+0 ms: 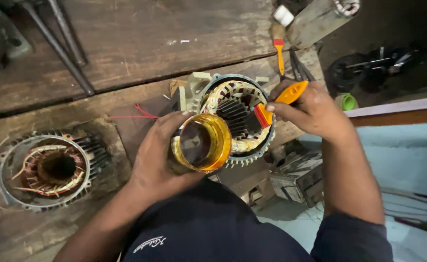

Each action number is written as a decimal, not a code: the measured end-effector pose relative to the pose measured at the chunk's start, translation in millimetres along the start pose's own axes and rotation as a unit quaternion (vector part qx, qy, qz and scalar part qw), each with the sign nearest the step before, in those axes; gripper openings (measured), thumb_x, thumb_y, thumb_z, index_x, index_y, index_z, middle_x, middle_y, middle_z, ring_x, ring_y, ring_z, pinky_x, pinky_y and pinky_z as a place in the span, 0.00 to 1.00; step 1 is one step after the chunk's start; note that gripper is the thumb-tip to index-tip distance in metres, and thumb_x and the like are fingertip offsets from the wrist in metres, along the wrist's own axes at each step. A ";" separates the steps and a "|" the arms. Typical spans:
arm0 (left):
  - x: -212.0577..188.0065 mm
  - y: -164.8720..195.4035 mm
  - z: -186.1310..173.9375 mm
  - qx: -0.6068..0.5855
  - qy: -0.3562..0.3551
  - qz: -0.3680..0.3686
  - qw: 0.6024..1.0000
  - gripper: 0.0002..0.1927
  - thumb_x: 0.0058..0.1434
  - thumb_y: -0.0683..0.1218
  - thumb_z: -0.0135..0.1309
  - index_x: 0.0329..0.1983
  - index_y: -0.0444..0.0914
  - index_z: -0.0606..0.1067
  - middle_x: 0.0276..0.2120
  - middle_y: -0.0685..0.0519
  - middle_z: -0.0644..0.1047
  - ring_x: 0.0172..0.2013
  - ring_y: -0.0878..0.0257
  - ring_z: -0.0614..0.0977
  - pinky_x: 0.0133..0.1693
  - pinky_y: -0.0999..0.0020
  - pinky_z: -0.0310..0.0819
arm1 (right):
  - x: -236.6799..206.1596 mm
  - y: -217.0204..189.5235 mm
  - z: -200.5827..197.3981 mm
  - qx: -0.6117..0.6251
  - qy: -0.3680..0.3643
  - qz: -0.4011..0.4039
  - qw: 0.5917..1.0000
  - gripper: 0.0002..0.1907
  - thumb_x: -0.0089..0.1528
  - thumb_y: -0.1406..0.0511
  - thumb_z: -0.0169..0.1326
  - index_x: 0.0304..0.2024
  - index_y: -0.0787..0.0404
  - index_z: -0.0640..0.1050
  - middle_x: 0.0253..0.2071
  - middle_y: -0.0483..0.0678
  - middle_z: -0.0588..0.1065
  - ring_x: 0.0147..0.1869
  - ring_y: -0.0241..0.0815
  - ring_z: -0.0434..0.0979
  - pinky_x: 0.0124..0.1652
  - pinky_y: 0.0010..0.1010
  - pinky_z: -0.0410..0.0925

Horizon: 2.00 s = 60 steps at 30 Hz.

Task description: The person uses a paintbrush to apply a dark liquid to the copper windings inside a motor stator. They repeatedly dip the brush into a container and coat the windings, then flip the stator over to access the other side and continue applying the liquid.

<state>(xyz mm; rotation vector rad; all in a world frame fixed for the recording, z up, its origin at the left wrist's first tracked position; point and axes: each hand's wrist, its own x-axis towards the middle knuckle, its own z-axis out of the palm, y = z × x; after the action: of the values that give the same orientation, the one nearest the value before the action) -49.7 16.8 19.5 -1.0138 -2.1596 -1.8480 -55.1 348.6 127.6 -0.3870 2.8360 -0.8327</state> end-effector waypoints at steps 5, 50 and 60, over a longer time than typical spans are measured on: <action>14.1 4.0 22.6 0.021 0.006 -0.010 1.000 0.52 0.44 0.47 0.74 0.70 0.36 0.59 0.64 0.40 0.71 0.64 0.41 0.74 0.66 0.51 0.69 | 33.3 18.5 -6.6 -0.037 -0.096 -0.094 0.990 0.12 0.62 0.61 0.62 0.38 0.65 0.78 0.25 0.51 0.76 0.29 0.47 0.79 0.31 0.36 0.70; -9.7 44.0 116.5 0.121 0.207 -0.144 0.960 0.58 0.49 0.43 0.75 0.76 0.37 0.51 0.65 0.41 0.69 0.64 0.52 0.76 0.68 0.55 0.73 | 25.9 97.4 27.3 0.330 -0.109 -0.200 0.916 0.08 0.65 0.65 0.57 0.43 0.63 0.75 0.33 0.49 0.79 0.35 0.41 0.83 0.35 0.32 0.72; -13.8 57.0 119.1 0.131 0.209 -0.123 0.961 0.56 0.49 0.41 0.74 0.75 0.36 0.52 0.64 0.42 0.69 0.63 0.52 0.76 0.67 0.57 0.74 | 15.1 89.7 32.0 0.243 -0.130 -0.210 0.938 0.09 0.64 0.62 0.56 0.41 0.61 0.77 0.28 0.50 0.77 0.32 0.44 0.80 0.35 0.34 0.70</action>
<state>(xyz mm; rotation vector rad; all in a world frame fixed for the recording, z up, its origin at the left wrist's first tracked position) 30.8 121.7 30.9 -0.2789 -2.2480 -1.6186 -80.3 400.8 50.5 -0.9569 2.2262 -1.3955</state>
